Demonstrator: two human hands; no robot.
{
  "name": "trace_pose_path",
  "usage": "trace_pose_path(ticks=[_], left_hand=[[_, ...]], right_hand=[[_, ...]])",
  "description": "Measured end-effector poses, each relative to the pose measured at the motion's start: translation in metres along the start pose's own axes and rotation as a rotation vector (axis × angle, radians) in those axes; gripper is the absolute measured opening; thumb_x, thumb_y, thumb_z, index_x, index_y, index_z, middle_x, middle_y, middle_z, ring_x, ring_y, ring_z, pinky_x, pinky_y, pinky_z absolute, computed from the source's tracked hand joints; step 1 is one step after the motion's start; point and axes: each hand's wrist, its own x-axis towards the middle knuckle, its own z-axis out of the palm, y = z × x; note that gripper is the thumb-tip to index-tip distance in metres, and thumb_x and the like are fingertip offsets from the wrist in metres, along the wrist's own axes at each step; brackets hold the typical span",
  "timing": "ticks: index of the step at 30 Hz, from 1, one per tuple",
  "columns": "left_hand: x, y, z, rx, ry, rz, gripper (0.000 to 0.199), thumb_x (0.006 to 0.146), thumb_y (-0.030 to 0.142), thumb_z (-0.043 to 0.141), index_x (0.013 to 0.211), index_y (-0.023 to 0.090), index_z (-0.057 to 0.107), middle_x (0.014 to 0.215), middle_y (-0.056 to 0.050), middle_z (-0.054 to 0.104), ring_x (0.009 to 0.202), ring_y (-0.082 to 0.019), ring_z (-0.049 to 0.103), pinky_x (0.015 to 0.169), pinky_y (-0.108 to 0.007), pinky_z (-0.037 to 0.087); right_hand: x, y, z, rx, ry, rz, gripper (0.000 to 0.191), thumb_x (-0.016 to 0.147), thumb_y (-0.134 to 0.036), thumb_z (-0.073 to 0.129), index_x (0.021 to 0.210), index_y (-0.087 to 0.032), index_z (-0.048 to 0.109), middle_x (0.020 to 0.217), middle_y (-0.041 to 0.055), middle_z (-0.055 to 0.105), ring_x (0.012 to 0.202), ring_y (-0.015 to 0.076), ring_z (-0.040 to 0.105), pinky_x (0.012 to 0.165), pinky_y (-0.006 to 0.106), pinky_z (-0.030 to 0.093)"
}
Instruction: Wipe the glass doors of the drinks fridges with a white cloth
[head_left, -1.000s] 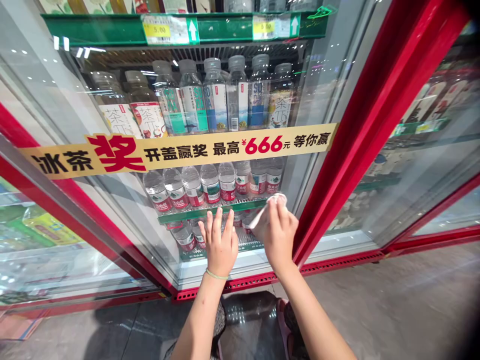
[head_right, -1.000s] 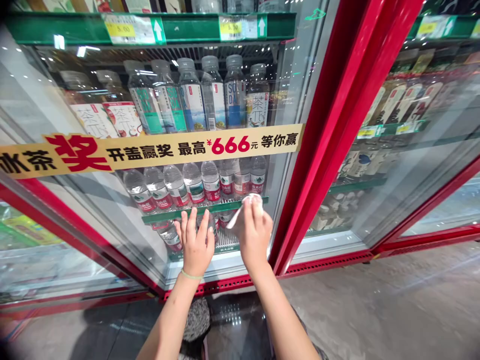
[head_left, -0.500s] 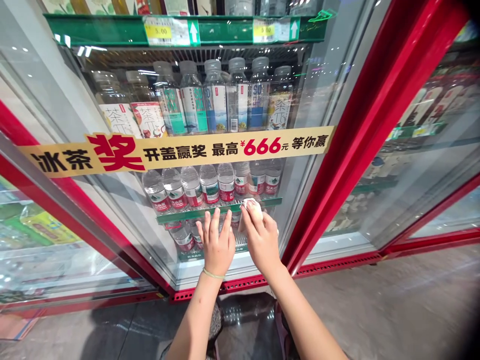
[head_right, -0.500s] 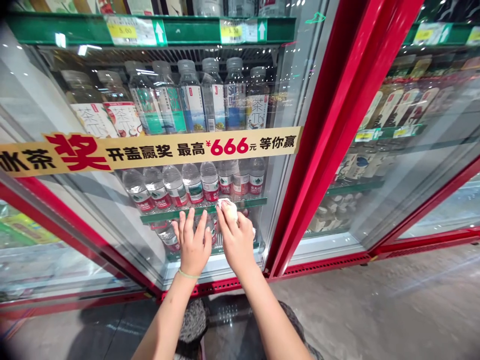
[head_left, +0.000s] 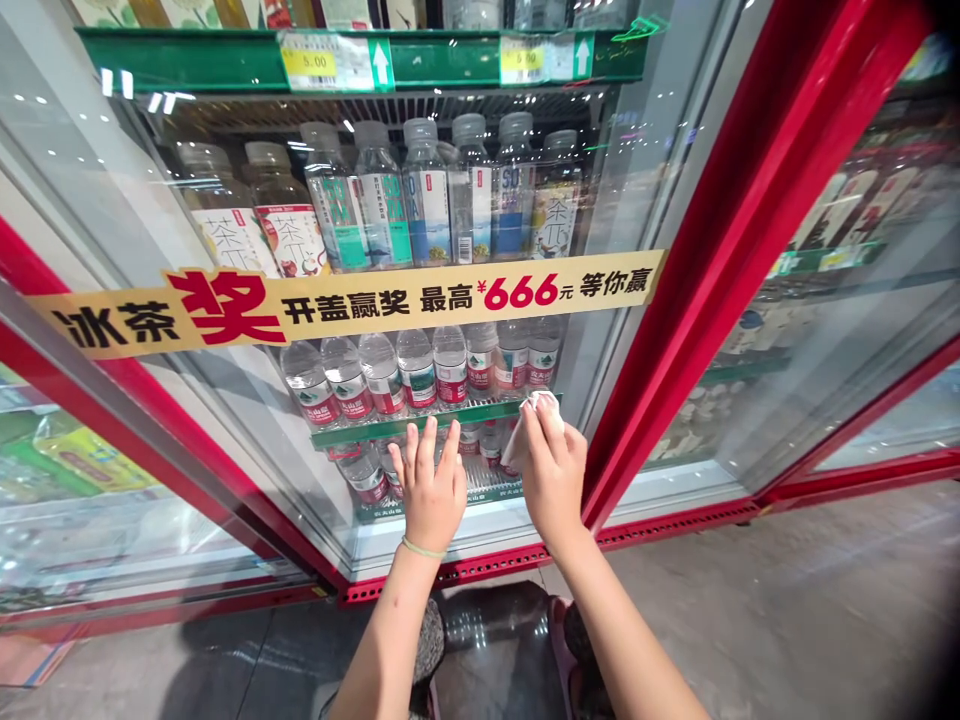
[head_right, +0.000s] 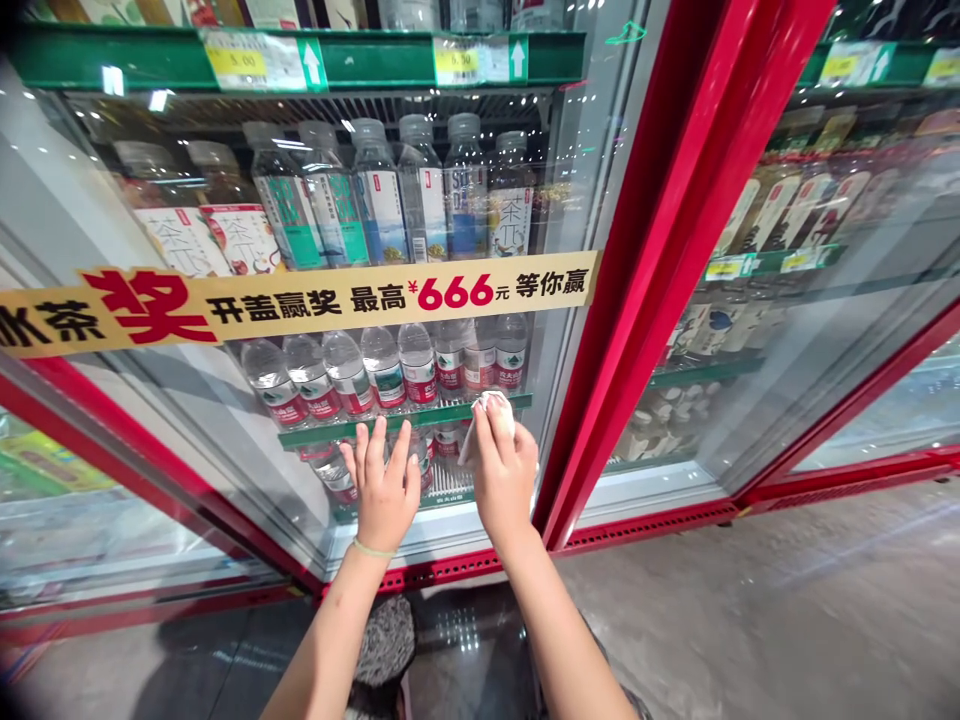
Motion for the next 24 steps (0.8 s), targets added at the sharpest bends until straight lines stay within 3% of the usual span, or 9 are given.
trace_pose_path(ticks=[4,9,14,19,22,24], left_hand=[[-0.001,0.000,0.001,0.025,-0.005,0.005,0.069,0.092,0.012,0.061,0.157,0.025,0.040,0.160,-0.016,0.042,0.157,-0.033,0.019,0.127,-0.062,0.015],[-0.001,0.001,0.003,0.025,-0.016,-0.014,0.070,0.092,0.013,0.061,0.157,0.027,0.038,0.161,-0.015,0.041,0.157,-0.034,0.021,0.127,-0.062,0.016],[-0.001,-0.001,0.003,0.036,-0.013,-0.007,0.070,0.091,0.013,0.062,0.156,0.027,0.040,0.160,-0.014,0.042,0.157,-0.033,0.021,0.128,-0.060,0.015],[-0.001,-0.007,-0.005,0.070,-0.053,0.012,0.068,0.090,0.014,0.064,0.153,0.032,0.045,0.156,-0.011,0.049,0.154,-0.032,0.030,0.128,-0.063,0.008],[-0.001,-0.014,-0.012,0.088,-0.064,0.016,0.066,0.090,0.016,0.065,0.151,0.034,0.049,0.156,-0.010,0.049,0.155,-0.033,0.029,0.127,-0.065,0.008],[-0.001,-0.019,-0.017,0.102,-0.072,0.003,0.065,0.089,0.017,0.066,0.149,0.036,0.051,0.157,-0.009,0.048,0.156,-0.034,0.024,0.126,-0.065,0.010]], right_hand=[[-0.004,-0.001,0.001,0.006,-0.115,-0.117,0.073,0.098,-0.004,0.041,0.164,-0.028,0.021,0.155,0.0094,0.052,0.135,0.0266,0.053,0.102,0.045,0.050],[-0.008,0.002,0.003,-0.026,0.056,0.076,0.071,0.097,-0.002,0.036,0.163,-0.024,0.024,0.159,0.0155,0.045,0.143,0.0306,0.047,0.102,0.048,0.048],[-0.008,-0.002,0.006,0.029,-0.082,-0.111,0.074,0.097,-0.002,0.040,0.164,-0.028,0.022,0.153,0.0111,0.054,0.139,0.0260,0.051,0.105,0.044,0.048],[-0.005,-0.006,0.008,-0.003,0.049,0.072,0.072,0.097,-0.002,0.038,0.163,-0.025,0.023,0.158,0.0155,0.046,0.144,0.0299,0.046,0.104,0.047,0.046],[-0.003,-0.013,0.010,0.044,-0.049,-0.064,0.075,0.096,0.000,0.039,0.164,-0.027,0.020,0.155,0.0120,0.052,0.142,0.0266,0.048,0.106,0.044,0.046],[-0.001,-0.018,0.011,0.041,-0.046,-0.085,0.076,0.096,0.000,0.041,0.163,-0.029,0.022,0.154,0.0110,0.053,0.140,0.0265,0.049,0.106,0.043,0.046]])
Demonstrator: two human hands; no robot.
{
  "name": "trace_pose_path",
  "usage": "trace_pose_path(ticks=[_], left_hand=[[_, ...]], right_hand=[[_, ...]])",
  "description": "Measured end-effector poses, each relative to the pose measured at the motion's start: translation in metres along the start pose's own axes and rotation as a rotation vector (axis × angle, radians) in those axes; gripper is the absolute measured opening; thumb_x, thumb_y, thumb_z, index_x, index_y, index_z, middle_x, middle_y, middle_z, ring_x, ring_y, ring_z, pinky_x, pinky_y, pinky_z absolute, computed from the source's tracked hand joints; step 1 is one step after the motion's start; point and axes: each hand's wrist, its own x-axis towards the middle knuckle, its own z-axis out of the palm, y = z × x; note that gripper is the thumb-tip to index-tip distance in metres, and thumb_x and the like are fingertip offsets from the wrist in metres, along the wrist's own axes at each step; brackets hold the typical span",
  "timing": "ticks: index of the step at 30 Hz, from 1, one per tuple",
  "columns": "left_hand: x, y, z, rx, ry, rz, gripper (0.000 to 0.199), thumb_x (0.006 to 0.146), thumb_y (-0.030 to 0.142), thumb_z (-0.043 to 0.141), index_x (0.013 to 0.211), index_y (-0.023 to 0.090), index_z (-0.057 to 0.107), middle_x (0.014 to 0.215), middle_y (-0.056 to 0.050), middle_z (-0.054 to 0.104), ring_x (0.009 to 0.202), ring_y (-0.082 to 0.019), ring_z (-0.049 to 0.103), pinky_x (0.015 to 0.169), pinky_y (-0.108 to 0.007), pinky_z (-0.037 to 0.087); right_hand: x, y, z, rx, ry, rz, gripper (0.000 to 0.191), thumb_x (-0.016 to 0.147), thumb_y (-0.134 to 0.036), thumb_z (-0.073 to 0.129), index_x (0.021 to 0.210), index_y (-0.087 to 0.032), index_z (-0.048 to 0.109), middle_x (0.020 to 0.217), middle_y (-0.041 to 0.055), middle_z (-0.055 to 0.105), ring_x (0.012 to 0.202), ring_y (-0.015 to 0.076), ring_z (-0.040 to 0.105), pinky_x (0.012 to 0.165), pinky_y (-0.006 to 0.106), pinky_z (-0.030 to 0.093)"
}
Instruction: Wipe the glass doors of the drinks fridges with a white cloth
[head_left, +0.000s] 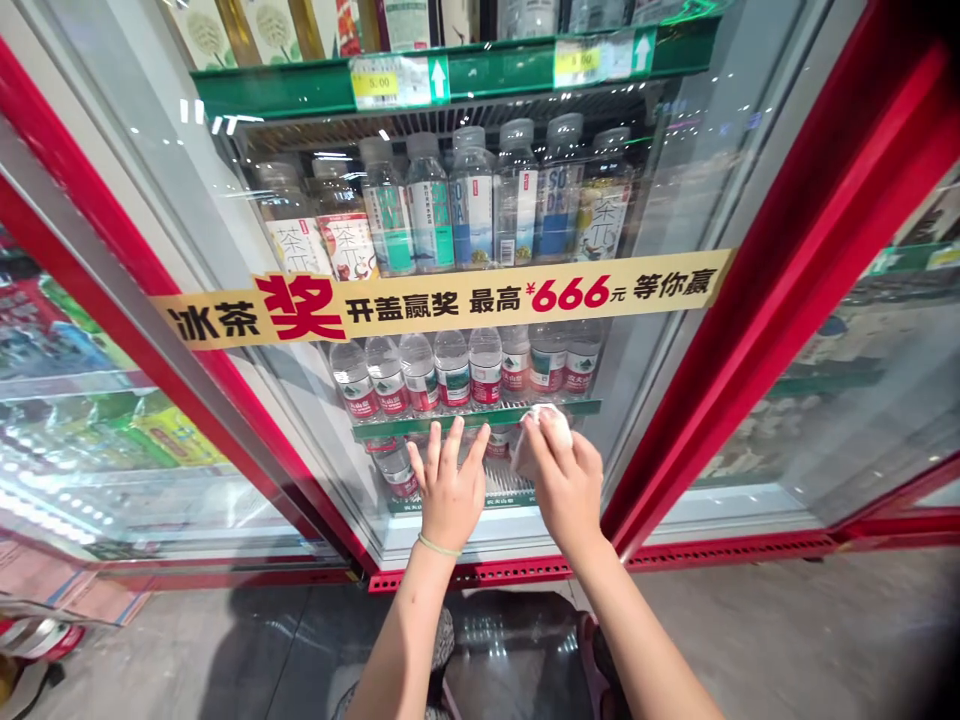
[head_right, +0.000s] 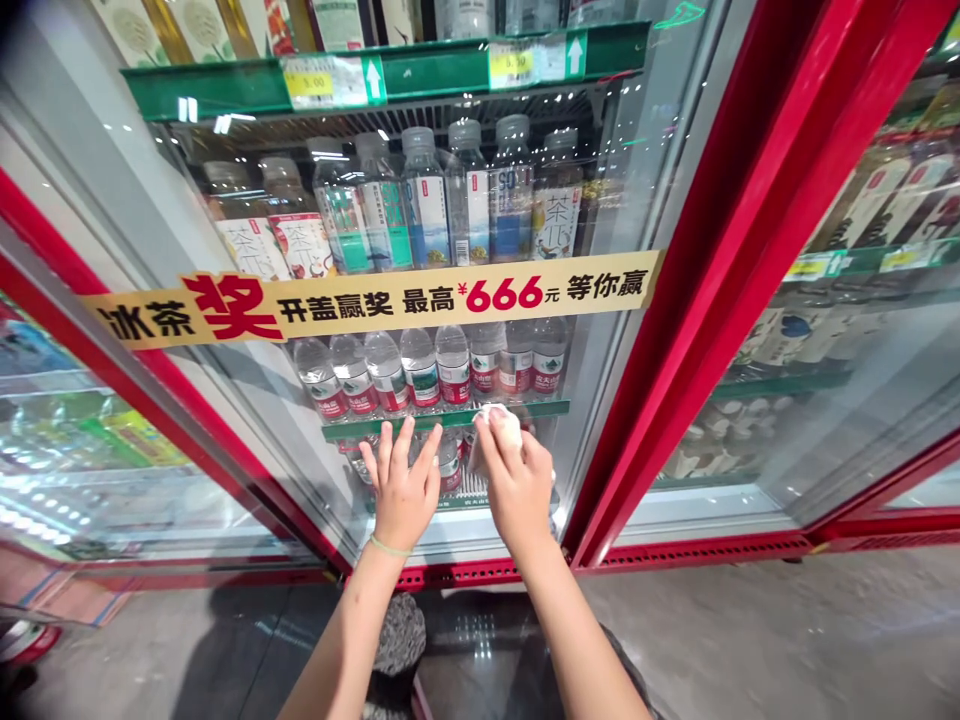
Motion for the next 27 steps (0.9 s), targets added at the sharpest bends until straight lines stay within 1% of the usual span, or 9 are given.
trace_pose_path(ticks=[3,6,8,12,17,21,22,25,27], left_hand=[[-0.001,-0.009,-0.006,0.021,-0.009,-0.023,0.064,0.089,0.016,0.066,0.148,0.036,0.052,0.159,-0.009,0.046,0.157,-0.035,0.020,0.126,-0.067,0.011],[-0.001,-0.016,-0.010,0.029,-0.005,-0.026,0.061,0.091,0.015,0.064,0.148,0.033,0.054,0.158,-0.011,0.046,0.158,-0.035,0.019,0.125,-0.068,0.012],[-0.001,-0.020,-0.011,0.031,-0.001,-0.029,0.059,0.092,0.015,0.062,0.147,0.033,0.054,0.157,-0.012,0.048,0.158,-0.035,0.018,0.125,-0.068,0.013],[-0.002,-0.026,-0.013,0.023,0.017,-0.016,0.058,0.092,0.014,0.062,0.147,0.031,0.055,0.157,-0.012,0.048,0.158,-0.034,0.016,0.126,-0.065,0.017],[-0.003,-0.031,-0.014,0.014,-0.018,0.010,0.061,0.092,0.014,0.062,0.150,0.031,0.051,0.160,-0.011,0.044,0.159,-0.033,0.014,0.127,-0.064,0.017],[-0.004,-0.031,-0.013,-0.001,-0.017,0.012,0.063,0.092,0.014,0.063,0.151,0.030,0.050,0.162,-0.011,0.042,0.159,-0.034,0.013,0.127,-0.064,0.015],[-0.004,-0.031,-0.012,-0.004,-0.012,0.011,0.063,0.092,0.014,0.063,0.151,0.030,0.050,0.162,-0.011,0.041,0.159,-0.034,0.013,0.127,-0.064,0.015],[-0.004,-0.030,-0.011,-0.008,-0.007,0.005,0.063,0.092,0.015,0.063,0.151,0.030,0.049,0.163,-0.012,0.039,0.159,-0.034,0.012,0.127,-0.065,0.014],[-0.004,-0.030,-0.010,-0.011,-0.011,0.003,0.063,0.092,0.016,0.063,0.152,0.030,0.048,0.163,-0.012,0.038,0.159,-0.034,0.012,0.127,-0.064,0.014]], right_hand=[[0.004,-0.006,0.000,-0.030,0.076,0.092,0.077,0.095,0.001,0.040,0.164,-0.027,0.022,0.157,0.0141,0.049,0.141,0.0295,0.048,0.103,0.045,0.046],[0.006,-0.009,0.000,0.004,0.001,-0.003,0.078,0.095,0.002,0.039,0.164,-0.028,0.018,0.153,0.0119,0.054,0.136,0.0272,0.052,0.101,0.043,0.047],[0.007,-0.009,0.000,-0.010,0.003,-0.019,0.077,0.096,0.000,0.041,0.164,-0.030,0.021,0.152,0.0106,0.055,0.133,0.0266,0.054,0.101,0.043,0.048],[0.011,-0.008,0.000,-0.058,0.114,0.119,0.073,0.098,-0.002,0.041,0.164,-0.027,0.022,0.159,0.0141,0.046,0.137,0.0297,0.050,0.101,0.045,0.047],[0.016,-0.008,-0.002,0.001,-0.011,-0.042,0.075,0.097,-0.001,0.041,0.163,-0.031,0.022,0.154,0.0083,0.053,0.137,0.0259,0.051,0.104,0.043,0.047],[0.017,-0.012,-0.002,-0.062,0.093,0.090,0.074,0.097,-0.001,0.043,0.163,-0.028,0.023,0.157,0.0126,0.049,0.137,0.0288,0.051,0.101,0.045,0.047],[0.016,-0.015,-0.002,-0.065,0.078,0.085,0.075,0.097,-0.001,0.043,0.164,-0.027,0.021,0.157,0.0131,0.049,0.136,0.0288,0.051,0.101,0.045,0.047],[0.012,-0.019,-0.001,-0.029,-0.059,-0.049,0.078,0.096,0.001,0.043,0.164,-0.027,0.018,0.154,0.0097,0.053,0.132,0.0259,0.054,0.101,0.042,0.048],[0.008,-0.017,0.000,-0.027,-0.071,-0.079,0.078,0.095,0.001,0.045,0.164,-0.029,0.021,0.153,0.0082,0.054,0.131,0.0251,0.055,0.102,0.041,0.047]])
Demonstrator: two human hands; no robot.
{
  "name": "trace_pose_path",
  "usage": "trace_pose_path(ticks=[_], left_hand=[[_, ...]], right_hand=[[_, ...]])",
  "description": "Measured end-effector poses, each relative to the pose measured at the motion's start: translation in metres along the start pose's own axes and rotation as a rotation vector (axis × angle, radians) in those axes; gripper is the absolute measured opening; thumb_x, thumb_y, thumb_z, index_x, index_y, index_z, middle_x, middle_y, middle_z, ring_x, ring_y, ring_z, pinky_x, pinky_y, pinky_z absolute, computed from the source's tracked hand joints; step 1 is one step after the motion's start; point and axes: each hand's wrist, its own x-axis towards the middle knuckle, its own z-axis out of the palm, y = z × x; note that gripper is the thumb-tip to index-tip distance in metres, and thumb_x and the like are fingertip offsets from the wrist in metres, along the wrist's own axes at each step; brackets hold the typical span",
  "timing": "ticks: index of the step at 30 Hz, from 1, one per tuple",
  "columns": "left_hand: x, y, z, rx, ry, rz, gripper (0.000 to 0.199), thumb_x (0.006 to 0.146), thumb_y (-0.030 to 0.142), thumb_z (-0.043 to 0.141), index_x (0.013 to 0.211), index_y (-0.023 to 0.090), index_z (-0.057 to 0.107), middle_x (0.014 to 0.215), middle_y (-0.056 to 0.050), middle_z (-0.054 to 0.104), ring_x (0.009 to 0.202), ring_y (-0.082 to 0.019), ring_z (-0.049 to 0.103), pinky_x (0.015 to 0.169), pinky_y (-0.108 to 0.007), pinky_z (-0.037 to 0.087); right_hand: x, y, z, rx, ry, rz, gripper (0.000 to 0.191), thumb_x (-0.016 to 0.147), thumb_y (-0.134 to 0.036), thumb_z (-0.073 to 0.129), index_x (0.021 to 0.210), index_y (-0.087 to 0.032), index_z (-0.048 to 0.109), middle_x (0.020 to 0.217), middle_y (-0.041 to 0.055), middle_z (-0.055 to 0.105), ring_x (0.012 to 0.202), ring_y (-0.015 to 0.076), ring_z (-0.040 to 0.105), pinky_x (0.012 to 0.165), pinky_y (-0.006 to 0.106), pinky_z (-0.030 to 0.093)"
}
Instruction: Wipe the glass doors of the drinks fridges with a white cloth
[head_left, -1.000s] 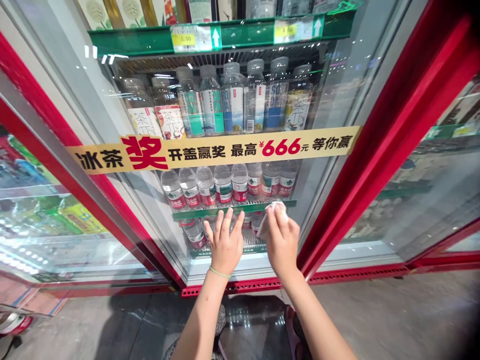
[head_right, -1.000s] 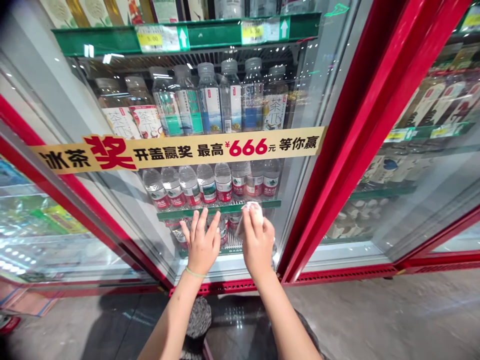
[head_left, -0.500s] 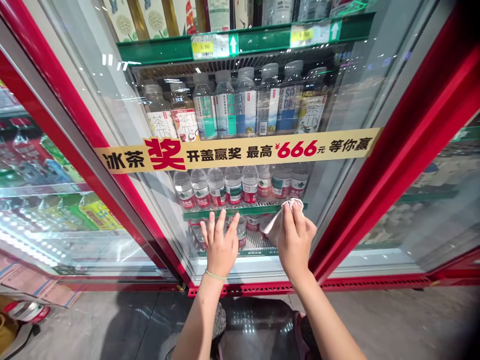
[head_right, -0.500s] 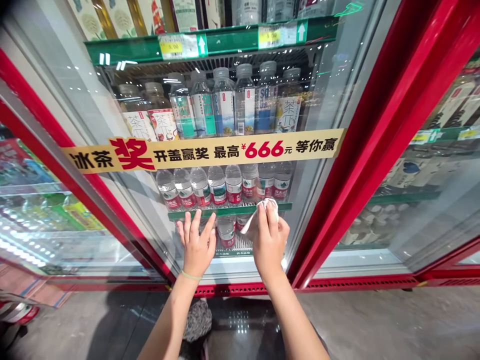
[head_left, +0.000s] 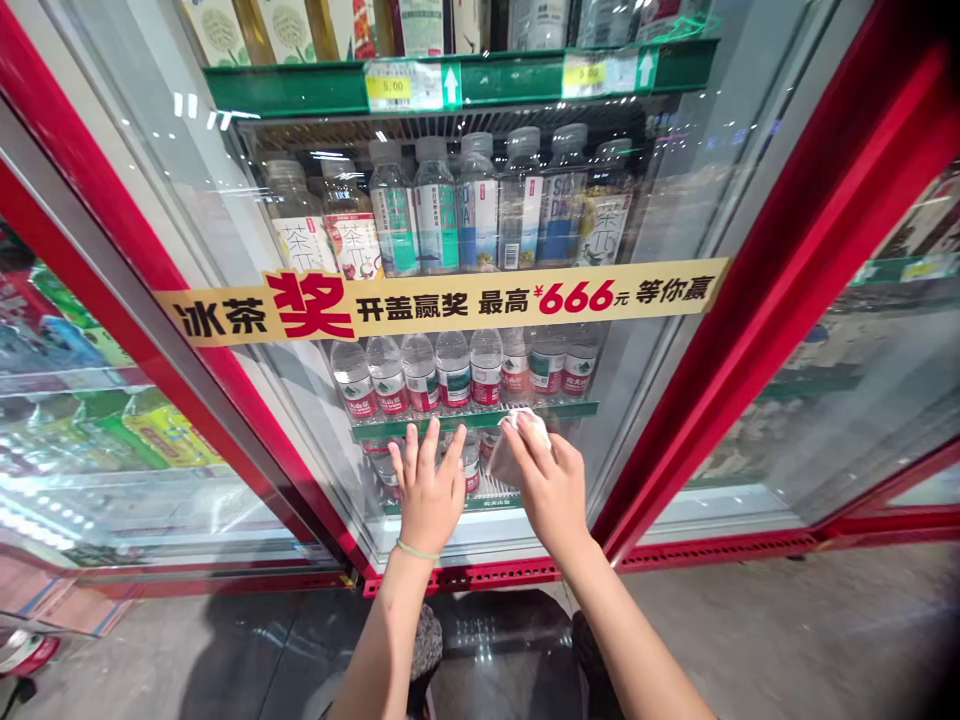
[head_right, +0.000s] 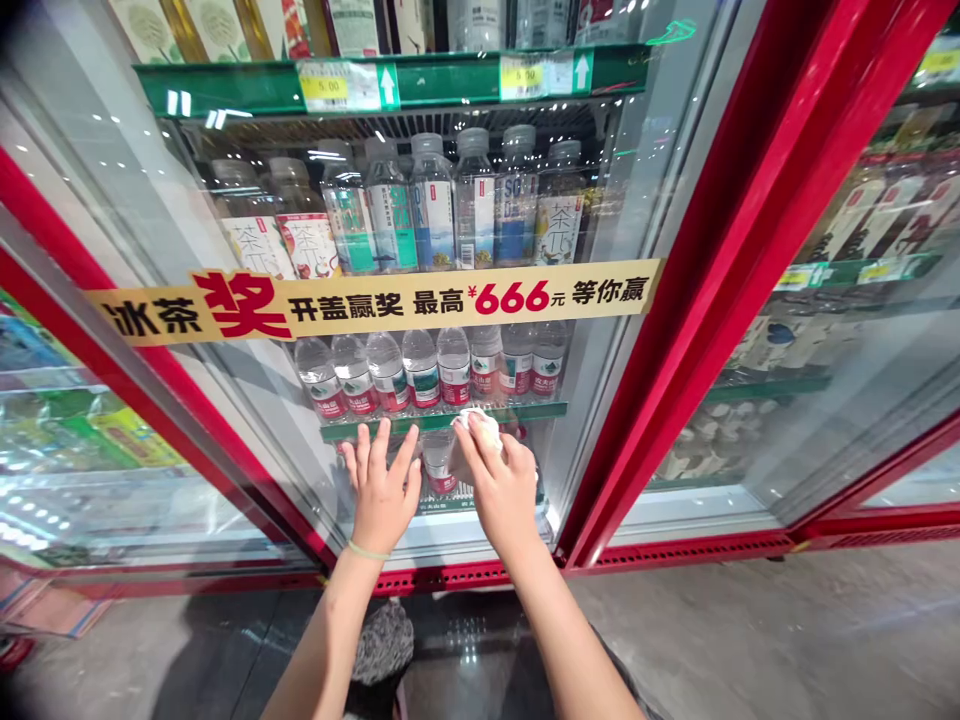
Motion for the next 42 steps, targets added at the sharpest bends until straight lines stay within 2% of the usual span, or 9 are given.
trace_pose_path(ticks=[4,9,13,18,23,29,33,38,42], left_hand=[[-0.001,-0.002,0.001,-0.002,0.001,0.013,0.065,0.092,0.016,0.064,0.153,0.031,0.046,0.164,-0.011,0.038,0.159,-0.035,0.011,0.127,-0.065,0.013],[-0.002,-0.005,0.001,-0.007,-0.013,0.025,0.065,0.093,0.016,0.063,0.153,0.031,0.046,0.163,-0.012,0.039,0.159,-0.034,0.009,0.127,-0.065,0.012],[-0.002,-0.005,0.002,-0.008,-0.015,0.028,0.068,0.092,0.016,0.063,0.155,0.031,0.042,0.164,-0.013,0.038,0.159,-0.035,0.009,0.126,-0.066,0.013],[-0.001,-0.002,0.003,-0.008,0.001,0.016,0.069,0.092,0.017,0.064,0.156,0.031,0.041,0.165,-0.012,0.036,0.159,-0.035,0.009,0.126,-0.066,0.012],[-0.002,-0.002,0.003,-0.012,0.003,0.017,0.070,0.092,0.015,0.063,0.156,0.031,0.040,0.165,-0.012,0.035,0.159,-0.035,0.009,0.126,-0.066,0.012],[-0.002,-0.004,0.002,-0.017,-0.005,0.019,0.067,0.092,0.016,0.064,0.155,0.031,0.043,0.164,-0.012,0.037,0.159,-0.034,0.009,0.127,-0.065,0.012],[-0.002,-0.005,0.000,-0.018,-0.010,0.026,0.065,0.092,0.016,0.063,0.153,0.031,0.046,0.163,-0.011,0.038,0.160,-0.033,0.009,0.127,-0.064,0.012],[-0.001,-0.005,-0.001,-0.019,-0.015,0.026,0.065,0.092,0.016,0.063,0.153,0.030,0.046,0.164,-0.011,0.038,0.160,-0.033,0.009,0.127,-0.063,0.011],[-0.001,-0.004,-0.002,-0.025,-0.012,0.027,0.063,0.093,0.016,0.062,0.153,0.029,0.047,0.163,-0.011,0.039,0.160,-0.032,0.010,0.128,-0.062,0.011]], right_hand=[[-0.005,0.004,0.004,-0.045,0.139,0.145,0.076,0.096,0.000,0.045,0.163,-0.028,0.024,0.155,0.0116,0.051,0.136,0.0277,0.052,0.102,0.043,0.047],[-0.006,0.001,0.007,-0.004,0.024,0.015,0.077,0.095,0.001,0.043,0.164,-0.028,0.022,0.152,0.0079,0.055,0.132,0.0248,0.055,0.103,0.041,0.048],[-0.009,0.001,0.007,-0.038,0.134,0.125,0.072,0.096,-0.001,0.040,0.162,-0.026,0.028,0.155,0.0126,0.051,0.136,0.0282,0.053,0.102,0.045,0.048],[-0.004,-0.003,0.007,0.021,0.030,0.030,0.075,0.096,0.000,0.037,0.164,-0.026,0.021,0.153,0.0105,0.055,0.137,0.0253,0.052,0.104,0.043,0.047],[-0.001,-0.003,0.009,-0.053,0.184,0.221,0.072,0.097,-0.005,0.044,0.163,-0.025,0.025,0.158,0.0157,0.047,0.135,0.0303,0.052,0.099,0.045,0.048],[0.003,-0.012,0.008,0.000,0.043,0.049,0.077,0.096,0.000,0.042,0.164,-0.028,0.019,0.152,0.0098,0.056,0.132,0.0254,0.053,0.103,0.042,0.046],[0.007,-0.012,0.007,-0.027,0.146,0.193,0.076,0.097,-0.002,0.045,0.164,-0.025,0.017,0.158,0.0161,0.046,0.137,0.0295,0.050,0.100,0.044,0.045],[0.005,-0.019,0.010,0.044,0.016,0.054,0.079,0.095,0.002,0.041,0.164,-0.028,0.017,0.154,0.0095,0.053,0.134,0.0257,0.052,0.103,0.042,0.044],[0.006,-0.023,0.011,0.022,0.094,0.180,0.078,0.095,0.001,0.040,0.164,-0.027,0.016,0.158,0.0128,0.048,0.138,0.0275,0.050,0.103,0.043,0.044]])
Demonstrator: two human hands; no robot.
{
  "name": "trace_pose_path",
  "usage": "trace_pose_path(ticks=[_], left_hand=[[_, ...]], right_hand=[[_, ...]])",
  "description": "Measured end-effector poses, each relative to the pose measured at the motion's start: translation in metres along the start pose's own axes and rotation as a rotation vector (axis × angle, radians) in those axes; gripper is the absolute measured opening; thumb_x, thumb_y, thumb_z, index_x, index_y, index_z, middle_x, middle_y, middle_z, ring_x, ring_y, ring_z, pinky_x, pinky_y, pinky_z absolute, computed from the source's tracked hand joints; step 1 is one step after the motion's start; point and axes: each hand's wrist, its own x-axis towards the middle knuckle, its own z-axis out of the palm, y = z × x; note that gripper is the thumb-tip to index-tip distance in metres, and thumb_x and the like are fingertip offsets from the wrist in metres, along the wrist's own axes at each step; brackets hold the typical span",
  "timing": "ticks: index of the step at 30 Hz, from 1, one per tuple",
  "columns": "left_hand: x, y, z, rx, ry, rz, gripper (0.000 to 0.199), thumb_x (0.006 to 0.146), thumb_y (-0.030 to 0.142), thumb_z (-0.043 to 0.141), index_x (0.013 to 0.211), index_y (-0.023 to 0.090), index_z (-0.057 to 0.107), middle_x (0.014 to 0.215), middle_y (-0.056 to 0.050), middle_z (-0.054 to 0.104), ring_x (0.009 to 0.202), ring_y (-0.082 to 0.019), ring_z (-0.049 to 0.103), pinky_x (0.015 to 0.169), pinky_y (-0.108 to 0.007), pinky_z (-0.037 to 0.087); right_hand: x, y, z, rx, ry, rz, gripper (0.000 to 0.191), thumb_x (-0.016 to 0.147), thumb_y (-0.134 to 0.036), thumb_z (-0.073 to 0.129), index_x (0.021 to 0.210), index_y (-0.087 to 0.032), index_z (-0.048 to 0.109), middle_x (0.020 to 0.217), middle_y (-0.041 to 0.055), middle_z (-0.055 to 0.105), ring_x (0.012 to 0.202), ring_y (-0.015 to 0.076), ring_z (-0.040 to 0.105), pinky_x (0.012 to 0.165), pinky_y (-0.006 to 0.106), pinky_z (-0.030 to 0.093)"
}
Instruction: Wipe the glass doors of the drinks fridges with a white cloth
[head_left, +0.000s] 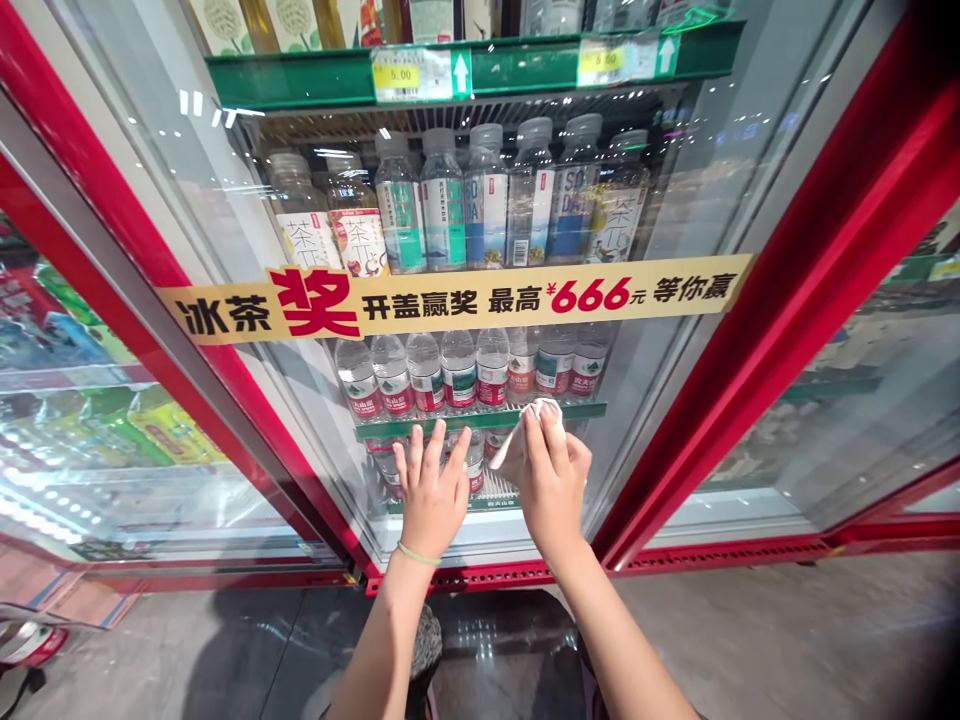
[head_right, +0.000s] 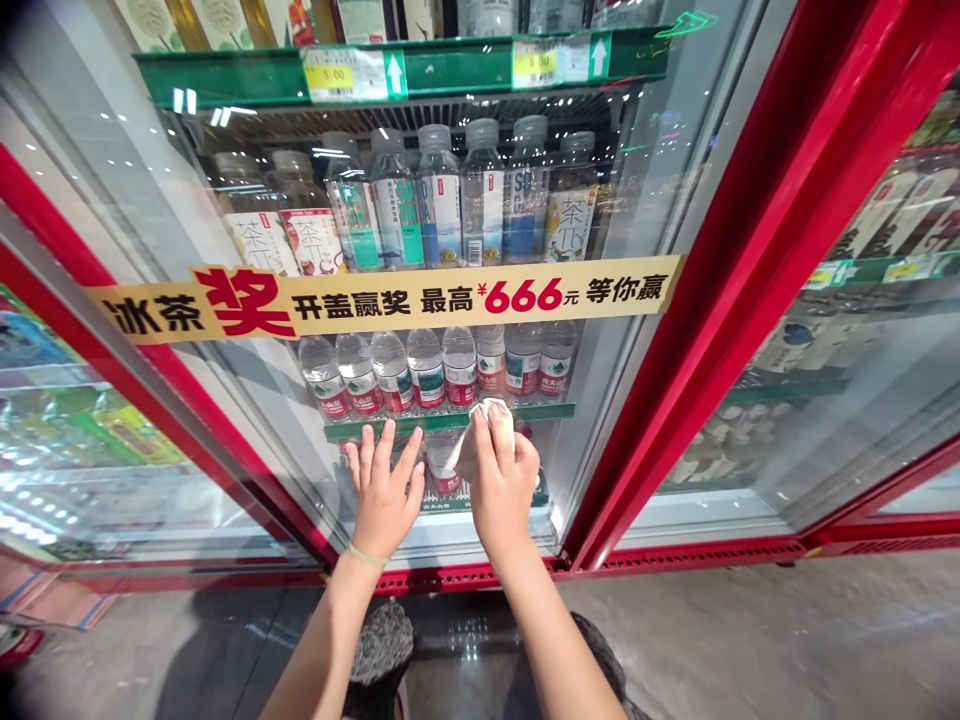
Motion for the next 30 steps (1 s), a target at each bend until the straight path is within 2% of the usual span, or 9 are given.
trace_pose_path(ticks=[5,9,13,17,19,22,27,30], left_hand=[[0.0000,-0.0009,-0.0007,0.004,-0.006,-0.003,0.063,0.093,0.017,0.062,0.153,0.029,0.047,0.163,-0.011,0.040,0.159,-0.032,0.011,0.128,-0.063,0.012],[-0.0005,-0.0020,-0.0006,0.005,-0.018,0.002,0.065,0.092,0.016,0.062,0.153,0.030,0.046,0.163,-0.010,0.039,0.159,-0.033,0.013,0.128,-0.063,0.012],[-0.0004,-0.0018,-0.0005,-0.002,-0.004,-0.004,0.067,0.092,0.016,0.062,0.155,0.031,0.043,0.164,-0.010,0.037,0.159,-0.033,0.013,0.128,-0.063,0.012],[-0.0002,0.0004,-0.0003,-0.008,0.000,-0.007,0.067,0.092,0.015,0.062,0.155,0.031,0.043,0.164,-0.010,0.037,0.159,-0.033,0.012,0.128,-0.064,0.012],[-0.0001,0.0020,0.0003,-0.007,0.003,-0.011,0.068,0.092,0.015,0.062,0.155,0.030,0.043,0.164,-0.011,0.037,0.159,-0.034,0.011,0.127,-0.064,0.011],[-0.0001,0.0038,0.0015,-0.006,0.013,-0.020,0.067,0.092,0.015,0.063,0.155,0.029,0.043,0.165,-0.011,0.036,0.159,-0.034,0.010,0.127,-0.064,0.011],[-0.0004,0.0040,0.0028,-0.006,0.017,-0.025,0.068,0.092,0.016,0.063,0.155,0.030,0.042,0.165,-0.011,0.035,0.159,-0.034,0.011,0.127,-0.065,0.012],[-0.0007,0.0032,0.0027,-0.003,0.009,-0.024,0.069,0.092,0.016,0.063,0.156,0.032,0.041,0.165,-0.011,0.035,0.159,-0.035,0.011,0.127,-0.065,0.012]], right_hand=[[0.0039,-0.0021,-0.0009,0.041,-0.081,-0.118,0.075,0.098,-0.002,0.040,0.164,-0.030,0.018,0.154,0.0085,0.053,0.131,0.0245,0.054,0.102,0.041,0.045],[0.0053,-0.0008,-0.0017,0.013,0.028,-0.004,0.072,0.098,-0.004,0.039,0.164,-0.026,0.021,0.156,0.0127,0.050,0.137,0.0266,0.051,0.103,0.043,0.044],[0.0055,0.0032,-0.0030,0.049,-0.070,-0.133,0.076,0.096,-0.002,0.041,0.164,-0.029,0.021,0.153,0.0088,0.054,0.132,0.0243,0.054,0.102,0.041,0.046],[0.0056,0.0043,-0.0046,0.005,0.039,-0.047,0.077,0.094,0.001,0.039,0.164,-0.028,0.023,0.155,0.0112,0.052,0.132,0.0264,0.053,0.099,0.042,0.046],[0.0051,0.0015,-0.0048,0.020,0.012,-0.057,0.077,0.094,0.001,0.039,0.164,-0.026,0.020,0.155,0.0117,0.052,0.132,0.0267,0.053,0.098,0.042,0.047],[0.0034,-0.0024,-0.0045,0.047,-0.084,-0.145,0.076,0.096,-0.001,0.041,0.164,-0.028,0.021,0.152,0.0076,0.056,0.126,0.0249,0.056,0.098,0.042,0.048],[0.0035,-0.0017,-0.0042,0.053,-0.009,-0.069,0.076,0.096,0.000,0.041,0.164,-0.027,0.020,0.155,0.0108,0.052,0.134,0.0262,0.053,0.100,0.044,0.048],[0.0058,-0.0001,-0.0058,0.085,-0.054,-0.141,0.076,0.097,-0.001,0.043,0.164,-0.029,0.022,0.152,0.0075,0.055,0.128,0.0251,0.057,0.099,0.043,0.049]])
